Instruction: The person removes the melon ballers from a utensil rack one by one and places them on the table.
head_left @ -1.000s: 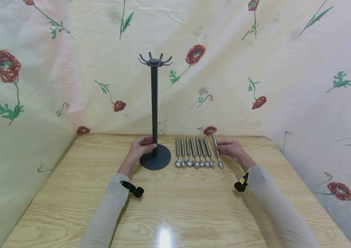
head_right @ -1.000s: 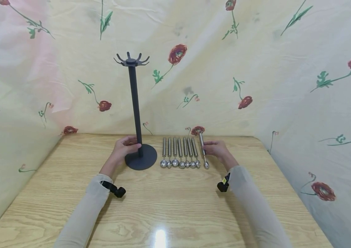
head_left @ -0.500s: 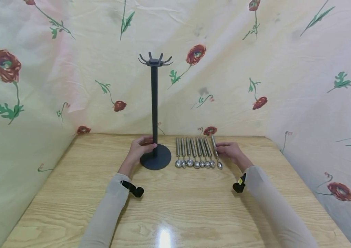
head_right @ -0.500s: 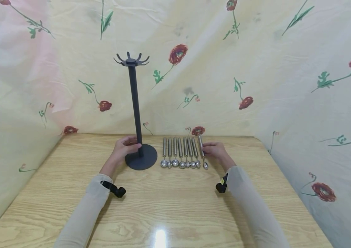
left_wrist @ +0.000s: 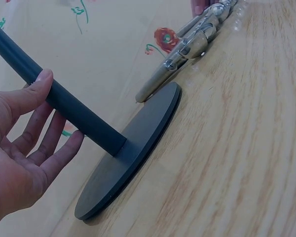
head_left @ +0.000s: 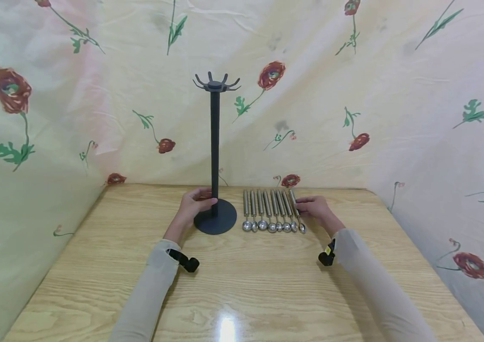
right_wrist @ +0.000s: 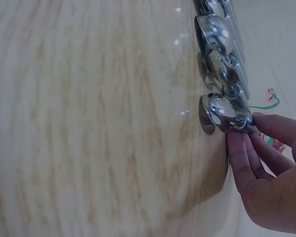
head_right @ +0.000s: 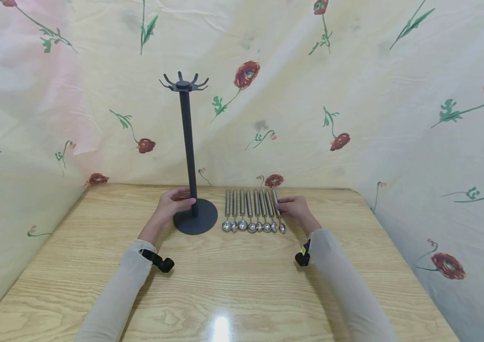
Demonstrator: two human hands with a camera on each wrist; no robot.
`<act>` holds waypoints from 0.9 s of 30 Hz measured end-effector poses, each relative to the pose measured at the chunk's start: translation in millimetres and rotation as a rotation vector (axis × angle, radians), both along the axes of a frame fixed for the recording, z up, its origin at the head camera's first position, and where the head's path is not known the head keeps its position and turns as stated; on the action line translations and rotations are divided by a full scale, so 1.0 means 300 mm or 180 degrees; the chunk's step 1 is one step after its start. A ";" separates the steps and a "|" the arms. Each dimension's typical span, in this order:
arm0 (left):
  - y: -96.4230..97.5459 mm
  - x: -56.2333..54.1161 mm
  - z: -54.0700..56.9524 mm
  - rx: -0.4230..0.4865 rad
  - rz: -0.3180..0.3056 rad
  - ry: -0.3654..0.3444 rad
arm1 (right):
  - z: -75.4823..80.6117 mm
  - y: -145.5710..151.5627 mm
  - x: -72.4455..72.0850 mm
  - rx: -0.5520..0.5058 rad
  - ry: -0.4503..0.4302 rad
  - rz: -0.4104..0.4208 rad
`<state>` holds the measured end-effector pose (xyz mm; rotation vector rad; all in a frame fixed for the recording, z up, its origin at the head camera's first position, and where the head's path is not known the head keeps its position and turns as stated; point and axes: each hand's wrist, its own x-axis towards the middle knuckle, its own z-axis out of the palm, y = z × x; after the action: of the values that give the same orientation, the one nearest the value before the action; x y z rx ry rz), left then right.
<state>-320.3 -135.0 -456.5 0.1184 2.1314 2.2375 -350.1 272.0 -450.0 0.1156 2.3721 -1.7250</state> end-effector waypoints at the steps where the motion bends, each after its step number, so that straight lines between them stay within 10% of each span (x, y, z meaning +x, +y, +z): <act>1: 0.001 0.001 0.001 -0.0009 0.0000 -0.0003 | -0.001 -0.001 -0.001 0.0035 0.0000 -0.0005; 27: -0.002 -0.004 -0.001 -0.0011 -0.0032 0.0022 | -0.004 -0.040 0.001 0.0325 0.0204 -0.0229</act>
<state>-321.4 -135.6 -456.8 0.1368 2.1331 2.2312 -349.7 259.9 -451.2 0.1656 2.5325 -1.6619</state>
